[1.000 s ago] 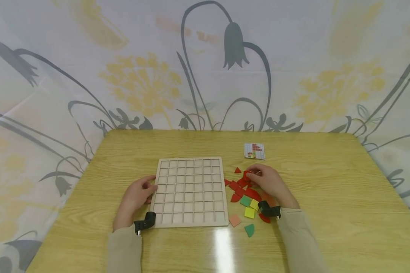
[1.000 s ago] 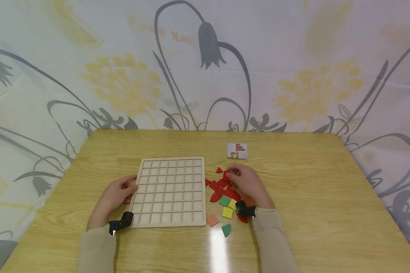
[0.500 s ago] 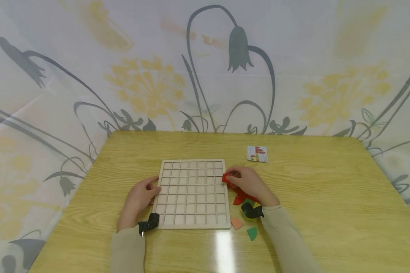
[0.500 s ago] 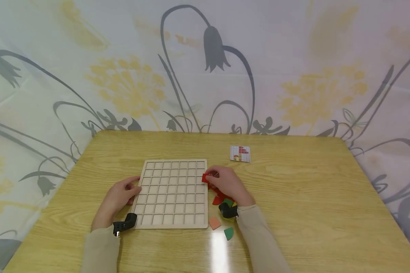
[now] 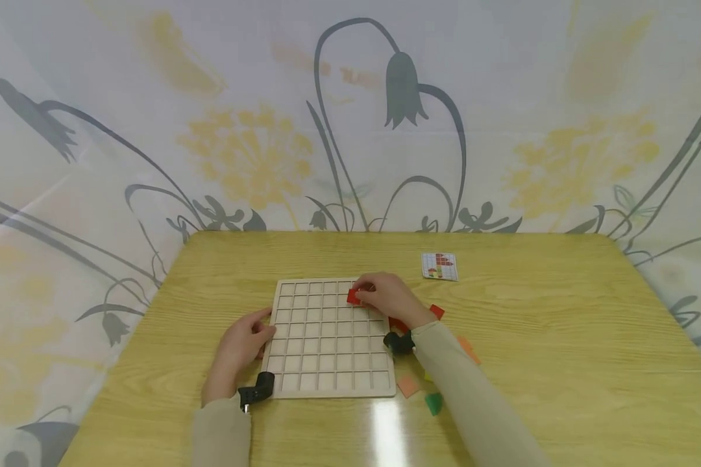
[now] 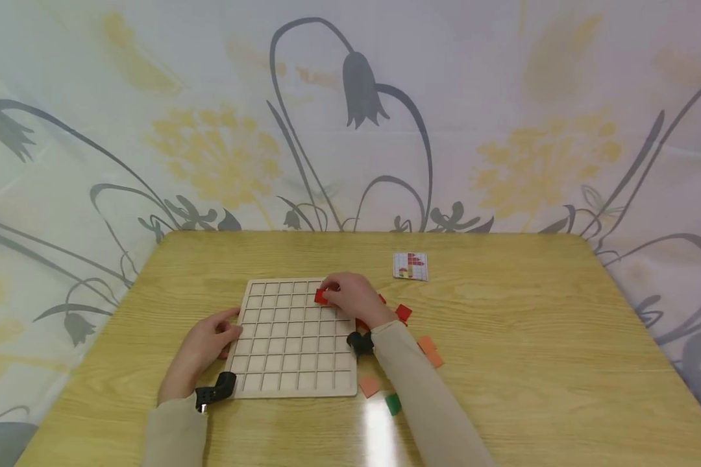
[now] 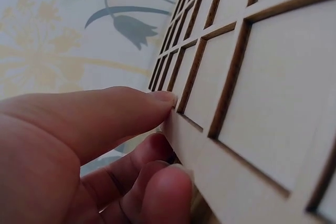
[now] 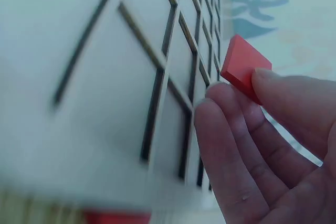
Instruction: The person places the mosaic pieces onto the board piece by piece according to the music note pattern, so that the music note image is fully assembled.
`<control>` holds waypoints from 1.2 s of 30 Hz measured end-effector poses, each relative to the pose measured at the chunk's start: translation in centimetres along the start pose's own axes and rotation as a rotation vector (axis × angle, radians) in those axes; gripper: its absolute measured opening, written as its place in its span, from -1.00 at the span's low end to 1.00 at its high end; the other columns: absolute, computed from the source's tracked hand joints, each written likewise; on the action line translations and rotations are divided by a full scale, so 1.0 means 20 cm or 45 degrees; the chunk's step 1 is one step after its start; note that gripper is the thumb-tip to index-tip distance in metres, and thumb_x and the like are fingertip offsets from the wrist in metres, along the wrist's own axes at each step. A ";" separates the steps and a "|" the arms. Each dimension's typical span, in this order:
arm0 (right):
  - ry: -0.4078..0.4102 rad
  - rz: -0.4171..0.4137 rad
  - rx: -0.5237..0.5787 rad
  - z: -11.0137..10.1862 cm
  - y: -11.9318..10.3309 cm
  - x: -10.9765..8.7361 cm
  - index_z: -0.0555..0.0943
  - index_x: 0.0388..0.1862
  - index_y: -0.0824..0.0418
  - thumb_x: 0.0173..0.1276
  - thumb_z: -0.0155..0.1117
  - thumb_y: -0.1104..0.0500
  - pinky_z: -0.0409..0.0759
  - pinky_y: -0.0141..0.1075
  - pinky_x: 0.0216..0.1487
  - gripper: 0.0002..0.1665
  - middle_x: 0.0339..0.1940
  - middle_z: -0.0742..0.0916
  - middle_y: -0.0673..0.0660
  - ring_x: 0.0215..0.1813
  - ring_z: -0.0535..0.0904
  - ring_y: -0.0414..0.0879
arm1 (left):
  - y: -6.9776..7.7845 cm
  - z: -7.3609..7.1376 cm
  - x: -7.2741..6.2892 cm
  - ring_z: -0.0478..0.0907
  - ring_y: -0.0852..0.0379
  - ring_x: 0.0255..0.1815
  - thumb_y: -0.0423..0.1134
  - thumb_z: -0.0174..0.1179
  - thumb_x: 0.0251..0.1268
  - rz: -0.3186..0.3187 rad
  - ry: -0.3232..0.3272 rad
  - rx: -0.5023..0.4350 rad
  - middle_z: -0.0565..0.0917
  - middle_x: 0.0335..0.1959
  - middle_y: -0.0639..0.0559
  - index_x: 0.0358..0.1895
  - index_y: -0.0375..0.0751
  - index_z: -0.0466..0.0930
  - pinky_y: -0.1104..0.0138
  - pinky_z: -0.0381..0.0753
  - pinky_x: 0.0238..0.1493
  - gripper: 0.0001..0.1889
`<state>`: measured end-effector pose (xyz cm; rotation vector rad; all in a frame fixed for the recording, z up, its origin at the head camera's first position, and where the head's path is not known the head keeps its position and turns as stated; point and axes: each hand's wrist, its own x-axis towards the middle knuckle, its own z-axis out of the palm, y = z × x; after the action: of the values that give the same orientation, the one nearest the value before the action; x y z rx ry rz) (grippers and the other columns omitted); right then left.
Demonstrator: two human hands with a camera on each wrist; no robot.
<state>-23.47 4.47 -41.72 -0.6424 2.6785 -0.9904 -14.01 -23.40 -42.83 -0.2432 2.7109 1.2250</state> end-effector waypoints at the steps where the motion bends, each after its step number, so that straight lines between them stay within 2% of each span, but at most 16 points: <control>1: -0.001 -0.003 -0.001 0.01 -0.01 0.02 0.60 -0.20 -0.03 0.24 0.18 0.07 0.43 -0.27 -0.12 -0.85 -0.25 0.62 -0.10 -0.21 0.49 -0.20 | 0.00 0.00 0.00 0.40 0.15 -0.63 -0.24 0.08 0.24 0.003 0.002 -0.003 0.43 -0.41 -0.02 0.25 -0.21 0.29 0.32 0.42 -0.59 -0.50; 6: -0.005 -0.019 -0.044 0.05 -0.04 0.10 0.61 -0.23 -0.01 0.24 0.18 0.10 0.42 -0.29 -0.12 -0.86 -0.25 0.63 -0.08 -0.21 0.49 -0.19 | 0.00 0.02 0.00 0.40 0.15 -0.63 -0.23 0.08 0.23 0.001 0.004 0.004 0.43 -0.41 -0.01 0.25 -0.19 0.29 0.33 0.40 -0.59 -0.50; 13: -0.022 0.030 -0.009 0.10 -0.10 0.18 0.63 -0.21 0.05 0.25 0.16 0.13 0.43 -0.27 -0.10 -0.84 -0.23 0.63 -0.05 -0.16 0.50 -0.15 | -0.01 0.05 -0.02 0.39 0.14 -0.64 -0.23 0.10 0.22 -0.039 0.024 -0.005 0.42 -0.42 -0.01 0.24 -0.14 0.32 0.33 0.40 -0.62 -0.51; 18: -0.009 0.046 -0.005 0.12 -0.10 0.22 0.62 -0.23 0.05 0.24 0.17 0.15 0.43 -0.30 -0.17 -0.86 -0.25 0.62 -0.06 -0.23 0.49 -0.17 | -0.02 0.06 -0.02 0.38 0.14 -0.64 -0.23 0.10 0.21 -0.035 0.028 -0.033 0.43 -0.43 -0.01 0.24 -0.14 0.32 0.33 0.41 -0.61 -0.51; 29: 0.020 -0.018 -0.127 0.12 -0.14 0.24 0.61 -0.41 0.07 0.20 0.20 0.23 0.44 -0.31 -0.31 -0.93 -0.38 0.61 -0.06 -0.35 0.47 -0.17 | 0.00 0.04 -0.01 0.39 0.15 -0.66 -0.25 0.10 0.21 0.013 0.029 -0.007 0.43 -0.44 0.00 0.24 -0.16 0.32 0.32 0.41 -0.61 -0.51; 36: 0.017 -0.036 -0.123 0.11 -0.16 0.24 0.61 -0.28 0.10 0.25 0.15 0.19 0.43 -0.29 -0.26 -0.89 -0.29 0.59 -0.01 -0.28 0.46 -0.14 | 0.00 0.02 -0.01 0.39 0.15 -0.65 -0.25 0.10 0.20 -0.024 0.048 -0.019 0.43 -0.43 -0.01 0.24 -0.14 0.32 0.33 0.41 -0.62 -0.51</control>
<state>-25.89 -1.23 -41.57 -0.6961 2.7505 -0.8795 -13.79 -23.10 -43.04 -0.2957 2.7263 1.2481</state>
